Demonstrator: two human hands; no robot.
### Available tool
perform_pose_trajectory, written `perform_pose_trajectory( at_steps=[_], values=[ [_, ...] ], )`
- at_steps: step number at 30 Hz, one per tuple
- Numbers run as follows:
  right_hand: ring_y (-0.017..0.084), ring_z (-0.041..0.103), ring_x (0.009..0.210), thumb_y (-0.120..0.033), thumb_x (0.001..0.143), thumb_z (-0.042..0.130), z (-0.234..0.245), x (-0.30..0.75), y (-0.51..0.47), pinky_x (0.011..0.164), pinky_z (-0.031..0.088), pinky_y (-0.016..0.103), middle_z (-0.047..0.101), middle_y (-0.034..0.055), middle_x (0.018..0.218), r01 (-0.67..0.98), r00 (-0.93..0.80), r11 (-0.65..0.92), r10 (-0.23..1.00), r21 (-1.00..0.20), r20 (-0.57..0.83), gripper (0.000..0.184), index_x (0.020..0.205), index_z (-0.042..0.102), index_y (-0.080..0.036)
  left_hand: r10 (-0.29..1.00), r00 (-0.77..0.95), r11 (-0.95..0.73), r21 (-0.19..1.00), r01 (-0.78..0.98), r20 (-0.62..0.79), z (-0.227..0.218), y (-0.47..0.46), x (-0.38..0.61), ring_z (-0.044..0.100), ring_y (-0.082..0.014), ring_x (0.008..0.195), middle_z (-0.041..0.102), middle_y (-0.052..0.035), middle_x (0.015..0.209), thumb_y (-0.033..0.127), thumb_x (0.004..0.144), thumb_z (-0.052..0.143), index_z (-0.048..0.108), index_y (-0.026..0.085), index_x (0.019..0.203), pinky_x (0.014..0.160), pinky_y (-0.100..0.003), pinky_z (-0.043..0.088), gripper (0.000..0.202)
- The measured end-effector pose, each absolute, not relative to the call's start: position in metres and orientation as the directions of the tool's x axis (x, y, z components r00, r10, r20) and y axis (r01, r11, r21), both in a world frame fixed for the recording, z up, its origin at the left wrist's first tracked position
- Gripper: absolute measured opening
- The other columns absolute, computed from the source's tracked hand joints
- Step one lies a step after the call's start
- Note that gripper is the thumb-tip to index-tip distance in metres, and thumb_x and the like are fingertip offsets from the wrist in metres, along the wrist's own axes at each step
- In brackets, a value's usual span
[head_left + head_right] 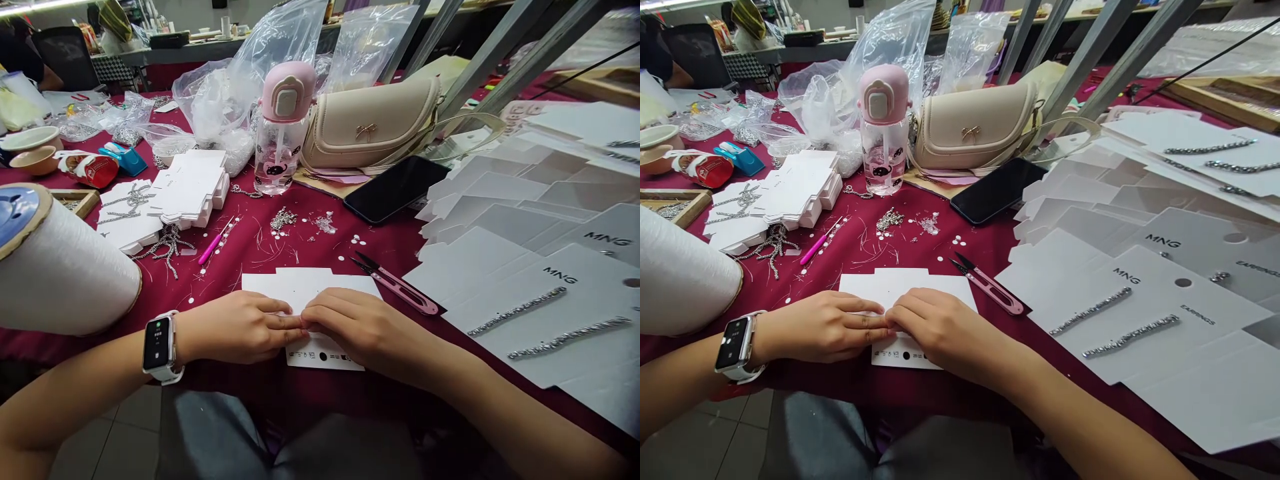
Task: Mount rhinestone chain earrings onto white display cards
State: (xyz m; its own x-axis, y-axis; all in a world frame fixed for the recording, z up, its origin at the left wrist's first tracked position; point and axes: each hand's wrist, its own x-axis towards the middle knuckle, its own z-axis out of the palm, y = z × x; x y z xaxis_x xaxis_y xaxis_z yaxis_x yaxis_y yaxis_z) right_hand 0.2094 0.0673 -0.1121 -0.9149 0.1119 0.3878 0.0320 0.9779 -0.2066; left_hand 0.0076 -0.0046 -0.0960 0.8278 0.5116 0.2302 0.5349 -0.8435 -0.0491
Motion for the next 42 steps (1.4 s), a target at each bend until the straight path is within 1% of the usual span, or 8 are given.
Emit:
perform_pose_trajectory(
  at_steps=[4, 11, 16, 20, 27, 33, 36, 42],
  values=[
    [0.015, 0.051, 0.07, -0.011, 0.083, 0.043, -0.114, 0.208, 0.066, 0.063, 0.044, 0.027, 0.059, 0.007, 0.077, 0.038, -0.911, 0.984, 0.105, -0.174, 0.398, 0.012, 0.082, 0.055, -0.01, 0.522, 0.827, -0.839, -0.051, 0.542, 0.206, -0.097, -0.006, 0.008, 0.056, -0.016, 0.097, 0.06, 0.0017, 0.111, 0.021, 0.085, 0.04, 0.057, 0.016, 0.111, 0.083, -0.026, 0.048, 0.031],
    [0.015, 0.054, 0.067, -0.009, 0.085, 0.034, -0.109, 0.205, 0.061, 0.061, 0.044, 0.027, 0.058, 0.0065, 0.068, 0.057, -0.916, 0.998, 0.048, 0.01, 0.399, 0.024, 0.079, 0.058, -0.011, 0.53, 0.832, -0.84, -0.031, 0.542, 0.163, -0.097, -0.005, 0.007, 0.055, -0.0172, 0.1, 0.059, 0.0011, 0.114, 0.02, 0.087, 0.038, 0.054, 0.016, 0.113, 0.082, -0.029, 0.048, 0.031],
    [0.015, 0.053, 0.066, -0.008, 0.084, 0.036, -0.11, 0.204, 0.059, 0.06, 0.044, 0.027, 0.057, 0.0063, 0.067, 0.063, -0.919, 0.998, 0.047, 0.026, 0.392, 0.023, 0.077, 0.058, -0.011, 0.535, 0.828, -0.838, -0.022, 0.545, 0.169, -0.097, -0.005, 0.008, 0.056, -0.0166, 0.098, 0.062, -0.0015, 0.108, 0.02, 0.087, 0.038, 0.055, 0.015, 0.111, 0.08, -0.028, 0.048, 0.03],
    [0.015, 0.052, 0.065, -0.007, 0.084, 0.037, -0.108, 0.203, 0.058, 0.059, 0.043, 0.027, 0.057, 0.0055, 0.065, 0.072, -0.916, 0.995, 0.037, 0.073, 0.399, 0.023, 0.075, 0.058, -0.011, 0.541, 0.826, -0.835, -0.014, 0.55, 0.156, -0.095, -0.005, 0.008, 0.056, -0.0168, 0.098, 0.063, -0.0005, 0.105, 0.02, 0.086, 0.04, 0.055, 0.015, 0.11, 0.078, -0.028, 0.048, 0.029],
    [0.016, 0.052, 0.063, -0.007, 0.082, 0.041, -0.105, 0.201, 0.056, 0.058, 0.043, 0.029, 0.057, 0.0051, 0.065, 0.054, -0.91, 0.993, 0.007, 0.103, 0.414, 0.02, 0.074, 0.059, -0.011, 0.55, 0.827, -0.833, 0.003, 0.553, 0.116, -0.094, -0.005, 0.008, 0.054, -0.0174, 0.102, 0.063, -0.0006, 0.105, 0.022, 0.088, 0.037, 0.056, 0.016, 0.107, 0.079, -0.028, 0.047, 0.028],
    [0.015, 0.052, 0.064, -0.006, 0.082, 0.041, -0.104, 0.202, 0.056, 0.06, 0.043, 0.028, 0.058, 0.0046, 0.066, 0.041, -0.915, 0.99, -0.017, 0.136, 0.402, 0.021, 0.074, 0.059, -0.011, 0.54, 0.829, -0.837, -0.013, 0.547, 0.141, -0.095, -0.005, 0.008, 0.055, -0.0169, 0.099, 0.063, -0.0019, 0.104, 0.021, 0.088, 0.035, 0.055, 0.014, 0.109, 0.078, -0.028, 0.047, 0.03],
    [0.015, 0.052, 0.065, -0.007, 0.083, 0.039, -0.106, 0.203, 0.057, 0.06, 0.043, 0.028, 0.058, 0.0055, 0.067, 0.049, -0.921, 0.995, 0.011, 0.087, 0.388, 0.022, 0.076, 0.059, -0.011, 0.541, 0.829, -0.836, -0.014, 0.548, 0.142, -0.094, -0.006, 0.009, 0.055, -0.0167, 0.099, 0.064, -0.0018, 0.102, 0.021, 0.088, 0.034, 0.056, 0.014, 0.108, 0.078, -0.028, 0.047, 0.03],
    [0.015, 0.051, 0.068, -0.009, 0.083, 0.038, -0.115, 0.205, 0.061, 0.061, 0.044, 0.027, 0.059, 0.0067, 0.072, 0.066, -0.897, 0.982, 0.136, -0.176, 0.42, 0.019, 0.081, 0.056, -0.012, 0.545, 0.83, -0.835, -0.012, 0.55, 0.12, -0.095, -0.006, 0.008, 0.054, -0.0169, 0.101, 0.061, -0.0006, 0.11, 0.021, 0.088, 0.036, 0.053, 0.016, 0.114, 0.08, -0.028, 0.046, 0.031]
  ],
)
